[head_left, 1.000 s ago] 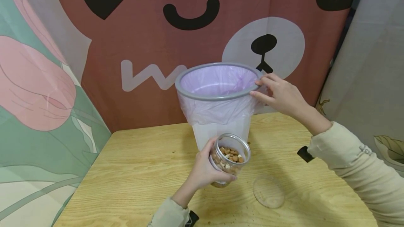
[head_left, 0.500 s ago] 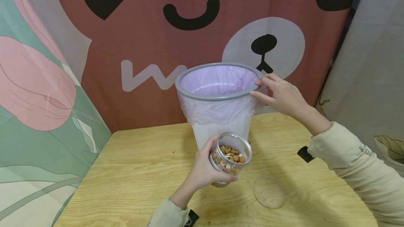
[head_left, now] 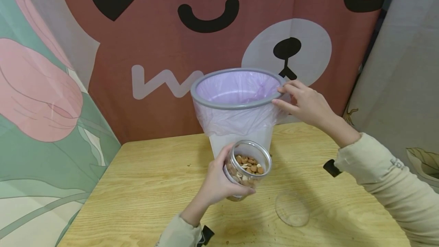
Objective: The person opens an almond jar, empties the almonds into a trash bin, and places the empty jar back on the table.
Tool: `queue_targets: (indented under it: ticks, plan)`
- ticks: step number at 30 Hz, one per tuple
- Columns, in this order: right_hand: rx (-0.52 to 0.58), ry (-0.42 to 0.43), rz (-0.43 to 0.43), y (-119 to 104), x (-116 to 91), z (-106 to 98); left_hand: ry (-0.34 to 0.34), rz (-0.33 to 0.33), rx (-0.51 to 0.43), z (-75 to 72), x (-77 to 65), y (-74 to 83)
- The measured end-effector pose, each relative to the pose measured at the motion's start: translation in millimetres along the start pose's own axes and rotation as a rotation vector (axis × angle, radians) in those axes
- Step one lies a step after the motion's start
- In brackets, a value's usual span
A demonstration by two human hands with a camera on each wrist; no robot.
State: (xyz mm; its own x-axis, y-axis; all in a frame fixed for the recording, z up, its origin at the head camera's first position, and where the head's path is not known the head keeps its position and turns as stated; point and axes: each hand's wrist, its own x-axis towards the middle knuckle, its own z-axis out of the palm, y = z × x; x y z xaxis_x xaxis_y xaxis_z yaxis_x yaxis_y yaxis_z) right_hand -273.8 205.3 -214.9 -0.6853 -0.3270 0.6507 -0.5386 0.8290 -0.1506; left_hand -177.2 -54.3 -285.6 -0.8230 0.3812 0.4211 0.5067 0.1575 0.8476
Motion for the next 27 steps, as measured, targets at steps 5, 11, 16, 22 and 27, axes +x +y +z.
queue_targets:
  ticks: [5, 11, 16, 22, 27]
  plan:
    - [-0.001, -0.002, 0.006, 0.4, -0.5, -0.2, 0.013, 0.013, -0.002, -1.9, 3.5, -18.7]
    - [-0.004, -0.004, 0.009, 0.7, 0.1, 0.1, 0.025, 0.033, -0.017, -5.9, 5.1, -23.1]
    - [0.002, 0.004, 0.007, -0.1, 0.9, 0.6, 0.043, 0.038, 0.003, -9.8, 6.5, -18.0]
    - [0.011, 0.014, -0.008, -0.3, 0.7, 1.1, 0.052, 0.044, 0.035, -15.7, 8.7, -12.8]
    - [0.014, 0.013, 0.002, 0.9, 0.5, 0.7, 0.054, 0.081, 0.037, -20.7, 10.7, -10.5]
